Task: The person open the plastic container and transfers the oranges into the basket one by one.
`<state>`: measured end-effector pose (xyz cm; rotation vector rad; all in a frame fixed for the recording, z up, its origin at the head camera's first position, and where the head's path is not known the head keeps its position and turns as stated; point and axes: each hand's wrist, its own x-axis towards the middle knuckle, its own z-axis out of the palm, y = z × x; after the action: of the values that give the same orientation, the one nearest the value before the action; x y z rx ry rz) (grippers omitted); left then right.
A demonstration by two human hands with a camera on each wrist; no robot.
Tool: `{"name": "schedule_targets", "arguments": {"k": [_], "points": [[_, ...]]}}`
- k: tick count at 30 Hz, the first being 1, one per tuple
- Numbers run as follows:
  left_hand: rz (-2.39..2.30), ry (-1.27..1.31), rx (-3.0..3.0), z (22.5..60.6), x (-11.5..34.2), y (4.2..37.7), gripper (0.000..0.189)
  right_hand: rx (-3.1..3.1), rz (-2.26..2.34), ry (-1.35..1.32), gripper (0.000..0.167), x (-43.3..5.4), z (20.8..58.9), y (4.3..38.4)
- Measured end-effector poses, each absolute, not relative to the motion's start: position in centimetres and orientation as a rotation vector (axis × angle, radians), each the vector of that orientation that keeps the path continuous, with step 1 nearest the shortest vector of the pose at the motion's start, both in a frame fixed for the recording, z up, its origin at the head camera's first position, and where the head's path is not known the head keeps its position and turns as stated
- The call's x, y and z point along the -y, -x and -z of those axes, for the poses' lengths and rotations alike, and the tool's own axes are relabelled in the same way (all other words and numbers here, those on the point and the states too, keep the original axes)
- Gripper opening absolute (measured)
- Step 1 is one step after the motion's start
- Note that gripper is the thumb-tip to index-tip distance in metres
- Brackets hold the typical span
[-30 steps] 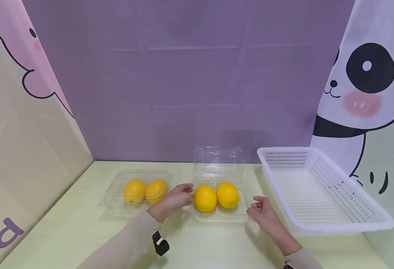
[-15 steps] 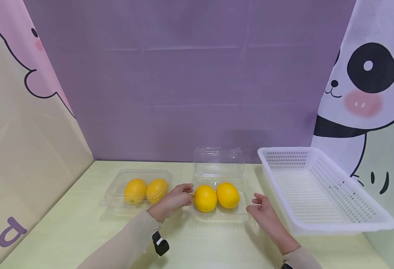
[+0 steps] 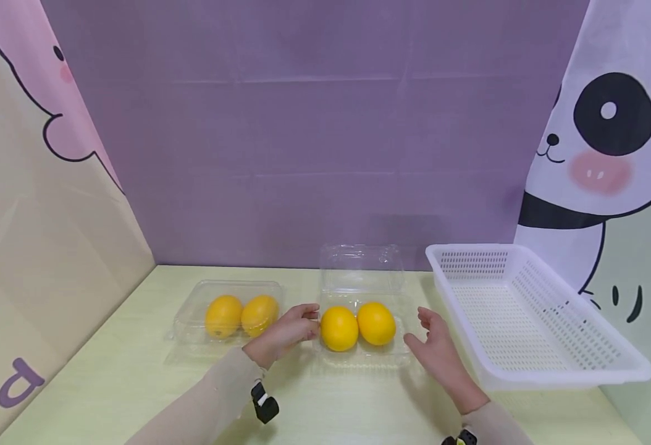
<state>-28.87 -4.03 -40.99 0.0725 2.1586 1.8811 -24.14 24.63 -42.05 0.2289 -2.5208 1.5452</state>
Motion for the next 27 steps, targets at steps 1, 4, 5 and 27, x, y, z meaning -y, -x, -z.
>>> {"name": "schedule_targets", "arguments": {"k": [1, 4, 5, 27], "points": [[-1.882, -0.070, -2.157, 41.0, 4.0, 28.9, 0.068, 2.516, -1.522, -0.248, 0.060, -24.5, 42.0, 24.2], [-1.882, -0.070, -2.157, 41.1, 4.1, 29.0, 0.068, 2.506, -1.452, -0.307, 0.059, -24.2, 41.7, 24.3], [-1.881, -0.069, -2.158, 41.2, 4.1, 29.0, 0.068, 2.506, -1.434, -0.332, 0.059, -24.1, 41.5, 24.4], [-1.870, -0.082, -2.166, 41.3, 4.1, 29.1, 0.069, 2.703, -1.183, -0.564, 0.061, -22.4, 39.7, 26.0]]}}
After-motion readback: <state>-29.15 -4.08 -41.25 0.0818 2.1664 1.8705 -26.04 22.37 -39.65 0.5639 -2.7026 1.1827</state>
